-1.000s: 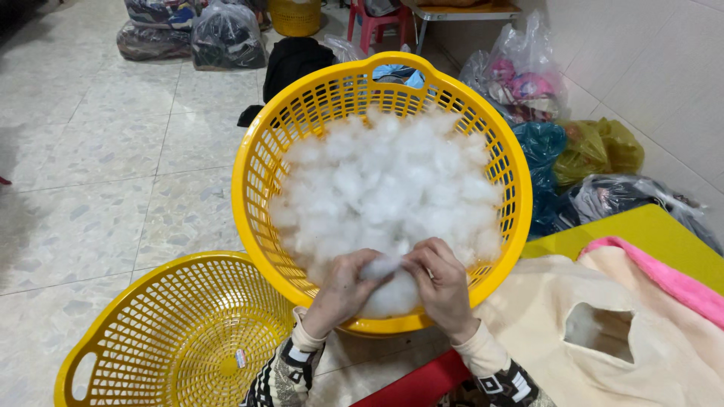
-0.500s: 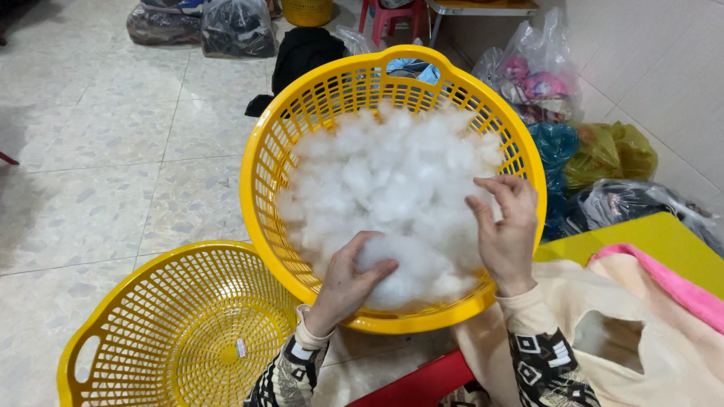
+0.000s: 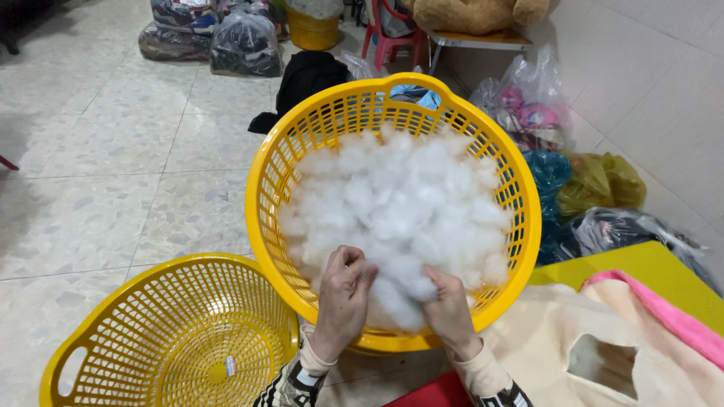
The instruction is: The person repeatedly pulls white cotton-like filling from a yellow basket and inserts it into a beige garment with a pink trim laid on a yellow table. The person uses both hands to fluff and pack the filling into the garment's opening.
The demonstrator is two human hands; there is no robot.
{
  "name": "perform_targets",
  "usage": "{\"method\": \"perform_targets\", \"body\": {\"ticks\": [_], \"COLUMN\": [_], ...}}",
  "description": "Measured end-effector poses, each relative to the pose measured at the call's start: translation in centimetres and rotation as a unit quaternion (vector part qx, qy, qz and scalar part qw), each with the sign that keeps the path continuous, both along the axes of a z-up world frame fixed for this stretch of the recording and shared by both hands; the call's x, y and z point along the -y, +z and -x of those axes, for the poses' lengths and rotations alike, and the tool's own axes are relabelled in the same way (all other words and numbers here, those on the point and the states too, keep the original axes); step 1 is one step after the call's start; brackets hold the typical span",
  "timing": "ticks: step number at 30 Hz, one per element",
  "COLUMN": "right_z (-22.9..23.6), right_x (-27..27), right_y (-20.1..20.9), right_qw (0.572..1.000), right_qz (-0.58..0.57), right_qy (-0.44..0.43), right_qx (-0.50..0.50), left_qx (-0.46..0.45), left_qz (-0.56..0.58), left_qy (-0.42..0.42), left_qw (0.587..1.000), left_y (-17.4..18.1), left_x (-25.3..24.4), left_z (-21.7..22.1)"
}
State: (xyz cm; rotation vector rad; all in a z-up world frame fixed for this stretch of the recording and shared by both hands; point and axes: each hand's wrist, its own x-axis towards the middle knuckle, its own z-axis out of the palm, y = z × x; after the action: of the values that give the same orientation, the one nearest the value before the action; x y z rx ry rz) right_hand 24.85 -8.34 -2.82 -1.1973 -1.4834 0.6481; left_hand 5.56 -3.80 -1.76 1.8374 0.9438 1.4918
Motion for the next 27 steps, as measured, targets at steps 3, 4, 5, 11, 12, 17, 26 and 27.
{"method": "perform_targets", "body": {"ticks": [3,4,5,11,12,17,26,27], "right_z": [-1.3,-1.5,-1.7,-2.0,-2.0,-2.4,0.3,0.7], "right_x": [0.1,0.0,-0.1,0.1,0.1,0.1,0.5,0.6], "right_y": [-1.4,-1.8,-2.0,-2.5,-2.4,-2.3,-0.7,-0.3], "right_qw": [1.0,1.0,0.999,0.994,0.992,0.992,0.983,0.988], "right_qz": [0.003,0.001,-0.001,-0.033,-0.039,-0.012,0.039,0.028], "right_qy": [-0.02,-0.03,-0.047,-0.104,-0.114,-0.118,-0.073,-0.058], "right_qx": [0.0,0.006,0.015,0.032,0.042,-0.048,-0.161,-0.137], "left_qx": [0.083,0.113,0.142,0.077,0.002,-0.524,0.062,0.045], "left_qz": [0.041,-0.012,-0.065,-0.197,-0.202,0.053,-0.177,-0.128], "left_qy": [-0.009,0.025,0.058,0.208,0.151,-0.252,-0.176,-0.21], "left_qw": [0.996,0.993,0.986,0.955,0.968,0.812,0.966,0.968], "left_y": [-0.2,-0.2,0.0,-0.1,-0.2,-2.4,3.9,4.3], "left_x": [-0.4,-0.8,-1.2,-6.3,-7.9,-8.2,-1.9,-1.6], "left_z": [0.7,1.3,2.1,4.2,3.6,1.5,1.2,0.7]}}
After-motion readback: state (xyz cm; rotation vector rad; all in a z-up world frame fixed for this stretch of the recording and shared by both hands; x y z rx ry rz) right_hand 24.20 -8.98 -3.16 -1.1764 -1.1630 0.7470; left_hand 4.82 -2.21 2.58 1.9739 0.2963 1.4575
